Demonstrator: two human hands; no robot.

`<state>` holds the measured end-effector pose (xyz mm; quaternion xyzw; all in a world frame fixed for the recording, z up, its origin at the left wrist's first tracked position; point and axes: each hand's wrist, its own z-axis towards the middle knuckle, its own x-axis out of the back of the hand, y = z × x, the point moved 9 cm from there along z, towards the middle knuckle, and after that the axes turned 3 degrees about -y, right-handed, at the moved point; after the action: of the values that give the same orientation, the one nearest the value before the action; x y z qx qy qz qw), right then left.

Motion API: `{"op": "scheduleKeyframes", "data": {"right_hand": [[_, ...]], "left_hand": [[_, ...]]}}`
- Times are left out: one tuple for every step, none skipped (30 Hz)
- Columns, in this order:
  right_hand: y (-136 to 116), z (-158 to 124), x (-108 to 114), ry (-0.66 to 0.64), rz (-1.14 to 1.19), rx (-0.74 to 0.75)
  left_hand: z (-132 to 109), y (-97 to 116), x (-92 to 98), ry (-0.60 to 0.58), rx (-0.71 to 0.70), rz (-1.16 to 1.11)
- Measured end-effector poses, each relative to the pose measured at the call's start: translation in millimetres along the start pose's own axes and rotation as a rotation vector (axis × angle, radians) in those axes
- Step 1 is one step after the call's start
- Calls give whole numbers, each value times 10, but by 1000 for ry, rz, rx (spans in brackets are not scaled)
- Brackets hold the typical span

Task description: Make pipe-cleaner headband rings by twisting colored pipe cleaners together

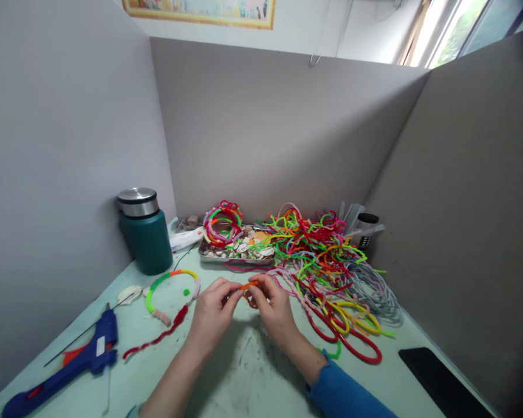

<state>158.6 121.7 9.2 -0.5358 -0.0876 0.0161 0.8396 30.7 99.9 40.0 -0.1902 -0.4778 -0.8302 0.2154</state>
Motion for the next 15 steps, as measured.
{"op": "scheduleKeyframes", "data": {"right_hand": [[3,-2,-5,0,4,0],[5,-4,-8,2,9,0],[4,-7,-9,5,11,1],[-3,-9,-8,10,7,5],[-16,-11,-7,12,-10,12],[-35,-11,-10,7,-39,21],[-57,-10,-17,-3,-80,31],[-80,-8,-26,-17,-131,40],[-106,-6,-35,-32,-186,53],[-133,-3,-45,-45,-236,69],[-160,-1,-51,-55,-276,89],[-185,1,-53,-56,-305,110],[-200,4,-52,-55,-323,125],[-200,6,-52,-55,-329,129],[-182,9,-55,-61,-324,117]], "left_hand": [[-1,5,3,5,-1,5],[-3,8,9,12,-2,8],[-5,8,16,21,0,8],[-8,4,27,33,2,6],[-11,-4,41,48,7,2],[-14,-16,53,61,12,-4],[-15,-31,63,72,19,-11],[-15,-50,66,76,27,-18],[-14,-73,65,77,37,-26],[-11,-97,62,76,48,-35],[-8,-121,59,77,59,-42],[-5,-143,60,81,69,-49],[-3,-164,64,89,78,-56],[-1,-180,71,98,85,-63],[-1,-195,78,108,92,-70]]}}
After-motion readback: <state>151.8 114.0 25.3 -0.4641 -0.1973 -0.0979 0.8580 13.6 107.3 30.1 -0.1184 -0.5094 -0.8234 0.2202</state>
